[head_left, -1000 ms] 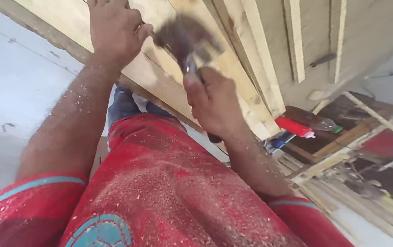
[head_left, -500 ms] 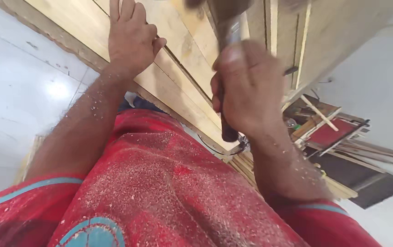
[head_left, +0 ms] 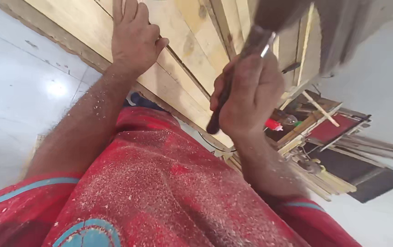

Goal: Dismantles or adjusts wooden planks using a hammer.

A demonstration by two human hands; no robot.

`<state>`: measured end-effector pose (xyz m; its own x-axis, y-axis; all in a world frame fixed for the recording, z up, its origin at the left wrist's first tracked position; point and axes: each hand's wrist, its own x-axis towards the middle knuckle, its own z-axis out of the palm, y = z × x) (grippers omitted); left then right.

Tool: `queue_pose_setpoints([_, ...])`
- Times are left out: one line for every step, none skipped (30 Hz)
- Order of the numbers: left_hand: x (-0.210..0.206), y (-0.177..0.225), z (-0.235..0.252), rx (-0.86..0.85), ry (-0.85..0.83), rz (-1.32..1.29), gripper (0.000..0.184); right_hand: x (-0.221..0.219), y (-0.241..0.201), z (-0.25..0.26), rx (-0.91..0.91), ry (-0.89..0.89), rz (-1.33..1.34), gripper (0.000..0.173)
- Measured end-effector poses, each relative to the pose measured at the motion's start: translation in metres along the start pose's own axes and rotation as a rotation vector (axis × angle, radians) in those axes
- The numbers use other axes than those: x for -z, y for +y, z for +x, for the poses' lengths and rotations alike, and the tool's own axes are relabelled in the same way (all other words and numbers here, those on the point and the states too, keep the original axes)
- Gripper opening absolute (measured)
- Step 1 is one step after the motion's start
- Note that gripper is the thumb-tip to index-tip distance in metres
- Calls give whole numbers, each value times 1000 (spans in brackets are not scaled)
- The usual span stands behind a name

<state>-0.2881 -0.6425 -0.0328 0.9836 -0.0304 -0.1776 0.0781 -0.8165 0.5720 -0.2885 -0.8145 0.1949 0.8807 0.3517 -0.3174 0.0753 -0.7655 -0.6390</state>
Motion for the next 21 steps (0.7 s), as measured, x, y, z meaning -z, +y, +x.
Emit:
queue_pose_setpoints([0,0,-1,0,6,0,62,-15,24,-7,25,33,61,53])
queue_pose_setpoints([0,-1,0,-3,10,4,62,-31,55,-20,-27,-1,9,59])
queue_pose_setpoints([-1,0,0,-4,7,13,62,-42,84,-36,-152,-126,-148,64])
queue_pose_setpoints([0,1,0,0,-8,24,62,-49,101,-46,-328,-300,-290,61])
queue_pose_setpoints([0,3,-1,0,-27,31,63,-51,107,-53,-500,-449,-373,59])
queue_pose_setpoints([0,4,-2,-5,-32,37,63,-48,103,-57,-597,-520,-403,58])
queue_pose_setpoints([1,1,5,9,2,51,63,-40,98,-48,-566,-512,-437,58])
queue_pose_setpoints([3,-2,6,13,2,61,63,-35,90,-49,-489,-445,-444,59])
queue_pose_setpoints([2,4,0,7,-35,52,63,-30,82,-61,-401,-335,-428,60])
queue_pose_setpoints([0,8,-4,4,-53,52,62,-27,81,-70,-280,-189,-375,59])
queue_pose_setpoints([2,6,1,7,-39,72,63,-31,90,-63,-150,-50,-271,56])
queue_pose_setpoints([4,5,6,3,-12,93,63,-42,103,-58,-52,41,-166,59])
queue_pose_setpoints([1,5,2,-6,9,105,63,-57,119,-62,-36,63,-109,62])
queue_pose_setpoints([-1,6,-2,-16,29,111,63,-70,132,-66,-77,21,-127,61])
queue_pose_setpoints([0,5,0,-21,53,118,62,-77,137,-60,-186,-83,-200,57])
queue_pose_setpoints([0,3,1,-20,66,135,61,-81,138,-52,-332,-217,-228,56])
queue_pose_setpoints([-1,3,-2,-16,55,145,59,-82,137,-49,-421,-298,-247,57])
queue_pose_setpoints([0,2,1,-7,52,145,57,-77,133,-41,-460,-345,-273,61])
queue_pose_setpoints([3,-1,8,0,73,130,53,-75,133,-31,-449,-350,-295,63])
queue_pose_setpoints([3,-1,2,4,83,76,46,-74,135,-37,-433,-357,-311,66])
queue_pose_setpoints([5,1,-9,9,97,-15,39,-73,136,-50,-442,-373,-320,66])
